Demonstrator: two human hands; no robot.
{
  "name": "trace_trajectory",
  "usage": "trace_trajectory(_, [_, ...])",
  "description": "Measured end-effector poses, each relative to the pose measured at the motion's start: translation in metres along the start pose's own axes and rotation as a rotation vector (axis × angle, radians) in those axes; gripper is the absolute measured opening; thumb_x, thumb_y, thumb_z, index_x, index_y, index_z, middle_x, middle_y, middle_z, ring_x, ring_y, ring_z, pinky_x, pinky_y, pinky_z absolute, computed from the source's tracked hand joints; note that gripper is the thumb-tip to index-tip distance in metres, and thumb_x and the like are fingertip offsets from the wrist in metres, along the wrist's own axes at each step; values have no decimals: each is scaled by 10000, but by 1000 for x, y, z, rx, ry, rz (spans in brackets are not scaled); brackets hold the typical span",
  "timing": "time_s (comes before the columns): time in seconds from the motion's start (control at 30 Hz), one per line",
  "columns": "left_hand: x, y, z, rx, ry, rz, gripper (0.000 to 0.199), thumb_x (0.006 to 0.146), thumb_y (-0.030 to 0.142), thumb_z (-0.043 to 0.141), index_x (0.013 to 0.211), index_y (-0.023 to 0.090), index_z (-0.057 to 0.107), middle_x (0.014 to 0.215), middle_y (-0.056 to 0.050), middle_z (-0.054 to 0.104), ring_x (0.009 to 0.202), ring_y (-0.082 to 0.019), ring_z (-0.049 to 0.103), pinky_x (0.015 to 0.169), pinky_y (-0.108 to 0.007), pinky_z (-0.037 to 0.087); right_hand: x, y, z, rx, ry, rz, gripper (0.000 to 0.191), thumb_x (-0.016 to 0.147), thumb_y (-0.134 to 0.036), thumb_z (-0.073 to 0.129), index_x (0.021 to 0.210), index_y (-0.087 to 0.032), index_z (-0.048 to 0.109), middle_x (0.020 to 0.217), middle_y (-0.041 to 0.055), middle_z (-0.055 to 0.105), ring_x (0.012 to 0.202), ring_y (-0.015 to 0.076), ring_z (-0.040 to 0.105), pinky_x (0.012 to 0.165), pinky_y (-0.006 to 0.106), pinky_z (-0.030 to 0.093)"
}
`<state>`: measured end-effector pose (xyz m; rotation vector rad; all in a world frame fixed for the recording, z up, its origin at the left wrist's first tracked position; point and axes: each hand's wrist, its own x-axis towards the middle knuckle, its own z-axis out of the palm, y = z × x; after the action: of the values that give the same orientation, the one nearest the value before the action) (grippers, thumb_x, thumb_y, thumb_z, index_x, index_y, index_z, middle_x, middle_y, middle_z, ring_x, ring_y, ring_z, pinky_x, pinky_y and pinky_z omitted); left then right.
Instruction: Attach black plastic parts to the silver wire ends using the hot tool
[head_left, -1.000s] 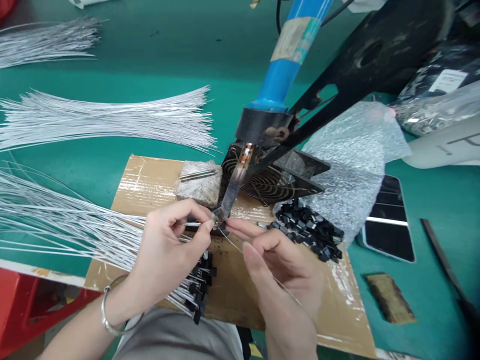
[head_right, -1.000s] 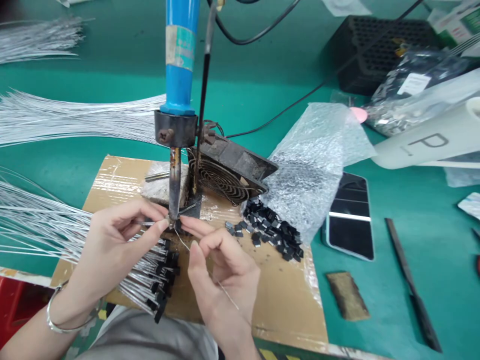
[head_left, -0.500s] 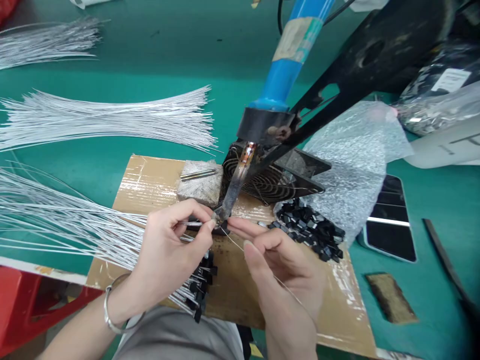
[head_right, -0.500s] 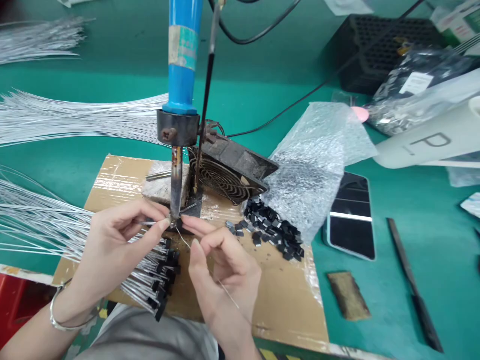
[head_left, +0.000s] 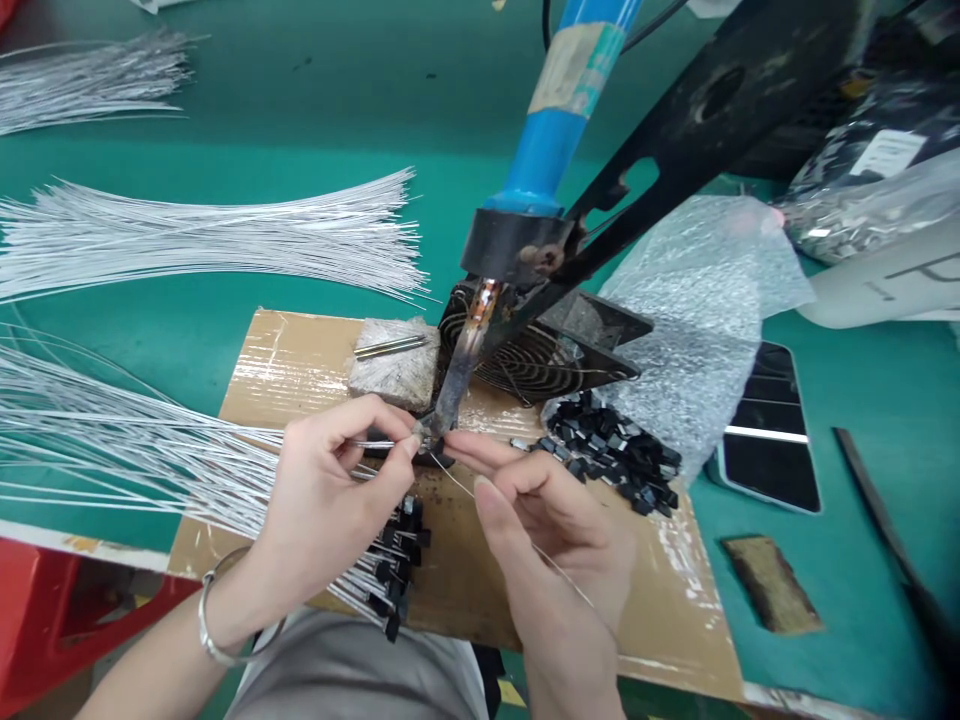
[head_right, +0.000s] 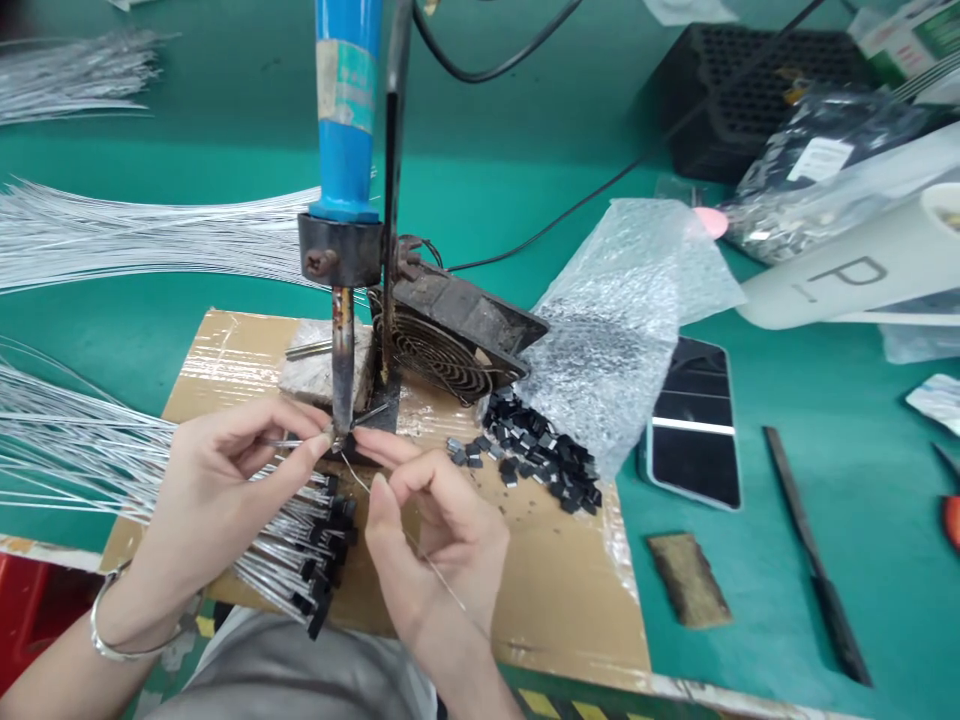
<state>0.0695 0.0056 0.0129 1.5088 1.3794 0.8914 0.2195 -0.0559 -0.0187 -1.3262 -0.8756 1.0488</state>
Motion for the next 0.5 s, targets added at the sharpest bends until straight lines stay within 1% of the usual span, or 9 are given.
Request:
trace_trajectory(0.07, [0, 0, 0, 10, 1, 4, 148, 847, 128, 658, 722, 191, 704, 799, -19, 783, 701, -143, 659, 547, -236, 417, 0, 1, 0, -9, -1, -10, 245, 956, -263, 733, 730, -232, 643, 1135, 72, 840, 1075, 251, 801, 960, 384, 644])
trace_trajectory(0.27, [-2, 0, 0, -3, -8, 9, 140, 849, 129, 649, 734, 190, 701, 812, -21, 786, 725, -148, 682, 573, -233, 449, -3, -7, 7, 7, 78, 51, 238, 949, -254, 729, 731, -241, 634, 1101, 42, 841, 1046, 214, 801, 974, 354, 637])
trace_trajectory(0.5, [-3, 2, 1, -8, -2, 25, 148, 857, 132, 642, 731, 188, 695, 796, -29, 779, 706, -148, 682, 549, -231, 443, -3, -9, 6, -5, 57, 55, 235, 944, -253, 737, 734, -237, 632, 1132, 53, 838, 1057, 229, 803, 957, 362, 644])
